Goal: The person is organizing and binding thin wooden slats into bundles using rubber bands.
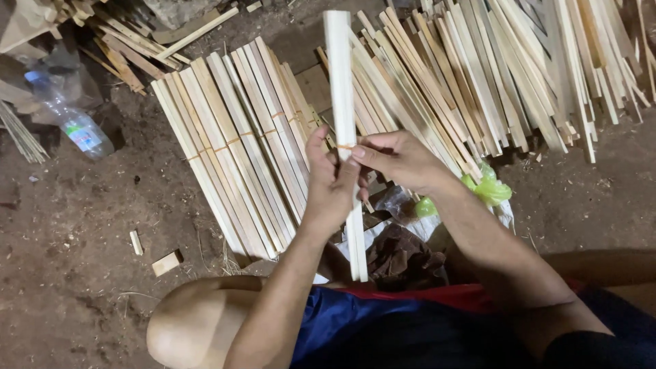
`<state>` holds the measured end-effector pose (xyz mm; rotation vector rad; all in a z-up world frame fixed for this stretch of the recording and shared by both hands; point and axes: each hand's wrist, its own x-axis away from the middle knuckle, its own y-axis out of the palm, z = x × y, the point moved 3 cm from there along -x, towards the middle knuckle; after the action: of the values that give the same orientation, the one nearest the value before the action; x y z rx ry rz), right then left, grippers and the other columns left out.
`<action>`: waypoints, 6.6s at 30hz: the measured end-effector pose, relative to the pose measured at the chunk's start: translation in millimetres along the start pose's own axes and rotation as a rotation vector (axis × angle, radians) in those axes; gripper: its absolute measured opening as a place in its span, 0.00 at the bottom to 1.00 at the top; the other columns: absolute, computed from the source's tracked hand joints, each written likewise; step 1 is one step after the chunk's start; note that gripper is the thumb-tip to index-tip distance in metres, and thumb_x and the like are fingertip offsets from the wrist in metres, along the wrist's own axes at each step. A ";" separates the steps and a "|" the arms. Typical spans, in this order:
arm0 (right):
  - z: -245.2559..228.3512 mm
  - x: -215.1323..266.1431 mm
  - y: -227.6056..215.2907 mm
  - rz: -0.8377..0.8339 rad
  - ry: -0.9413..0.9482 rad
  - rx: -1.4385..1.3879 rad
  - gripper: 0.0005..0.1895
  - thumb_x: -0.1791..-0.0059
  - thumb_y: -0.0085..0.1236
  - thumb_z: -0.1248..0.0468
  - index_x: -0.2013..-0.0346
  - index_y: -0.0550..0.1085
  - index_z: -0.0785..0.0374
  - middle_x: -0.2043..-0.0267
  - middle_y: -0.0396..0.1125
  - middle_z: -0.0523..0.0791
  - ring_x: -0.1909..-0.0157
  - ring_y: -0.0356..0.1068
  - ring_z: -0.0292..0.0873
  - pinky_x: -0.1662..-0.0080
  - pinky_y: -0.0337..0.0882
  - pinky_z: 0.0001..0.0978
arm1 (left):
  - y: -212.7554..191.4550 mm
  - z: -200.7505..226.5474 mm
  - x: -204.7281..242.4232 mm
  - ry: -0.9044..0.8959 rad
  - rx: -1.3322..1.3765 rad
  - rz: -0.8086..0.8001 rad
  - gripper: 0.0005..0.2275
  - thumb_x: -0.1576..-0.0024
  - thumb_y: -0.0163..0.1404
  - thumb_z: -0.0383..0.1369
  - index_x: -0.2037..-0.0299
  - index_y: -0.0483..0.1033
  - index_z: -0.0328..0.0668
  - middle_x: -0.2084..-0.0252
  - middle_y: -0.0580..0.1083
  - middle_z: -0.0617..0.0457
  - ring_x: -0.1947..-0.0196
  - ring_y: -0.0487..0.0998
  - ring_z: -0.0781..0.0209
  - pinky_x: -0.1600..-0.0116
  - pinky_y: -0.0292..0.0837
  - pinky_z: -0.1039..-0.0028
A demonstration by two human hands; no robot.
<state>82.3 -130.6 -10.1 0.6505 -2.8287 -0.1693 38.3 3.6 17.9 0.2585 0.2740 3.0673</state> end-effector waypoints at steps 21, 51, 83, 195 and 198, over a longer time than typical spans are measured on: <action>76.0 -42.0 62.5 0.080 0.075 0.254 0.12 0.51 0.66 0.60 0.57 0.80 0.63 0.67 0.75 0.49 0.66 0.74 0.40 0.63 0.77 0.33 | -101.9 -7.3 -13.5 -0.014 -0.339 0.557 0.19 0.35 0.43 0.28 0.33 0.65 0.38 0.39 0.71 0.36 0.36 0.70 0.43 0.36 0.70 0.56; 51.7 -78.9 116.1 0.095 -0.105 0.896 0.07 0.59 0.50 0.68 0.71 0.77 0.61 0.76 0.70 0.55 0.66 0.72 0.66 0.64 0.73 0.49 | -144.6 -64.9 -37.2 -0.171 -1.257 0.607 0.25 0.39 0.53 0.44 0.30 0.66 0.58 0.25 0.45 0.33 0.26 0.36 0.23 0.30 0.34 0.30; 161.4 -28.2 -177.2 0.576 0.386 1.153 0.10 0.53 0.57 0.56 0.61 0.78 0.55 0.64 0.76 0.48 0.57 0.76 0.57 0.53 0.76 0.49 | 26.5 -79.7 -55.5 -0.188 -0.689 -0.027 0.18 0.40 0.49 0.44 0.42 0.76 0.51 0.45 0.78 0.46 0.42 0.77 0.49 0.38 0.75 0.64; 116.5 -34.4 -76.8 -0.312 0.227 0.454 0.21 0.63 0.79 0.53 0.67 0.80 0.65 0.80 0.72 0.45 0.76 0.72 0.38 0.70 0.71 0.27 | -33.2 -63.8 -53.8 -0.129 -0.092 0.103 0.14 0.40 0.57 0.34 0.49 0.72 0.34 0.58 0.78 0.44 0.62 0.78 0.60 0.63 0.83 0.69; 132.4 -40.9 -81.3 -0.311 0.200 0.478 0.22 0.63 0.79 0.52 0.68 0.80 0.64 0.80 0.72 0.44 0.77 0.72 0.37 0.70 0.70 0.26 | -32.7 -52.3 -50.5 -0.122 -0.105 0.121 0.15 0.42 0.60 0.36 0.53 0.72 0.34 0.61 0.77 0.46 0.65 0.76 0.61 0.64 0.84 0.71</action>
<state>118.6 -177.2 -159.6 1.1333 -2.5652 0.5080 80.3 23.5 -46.9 0.4706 0.0943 3.1551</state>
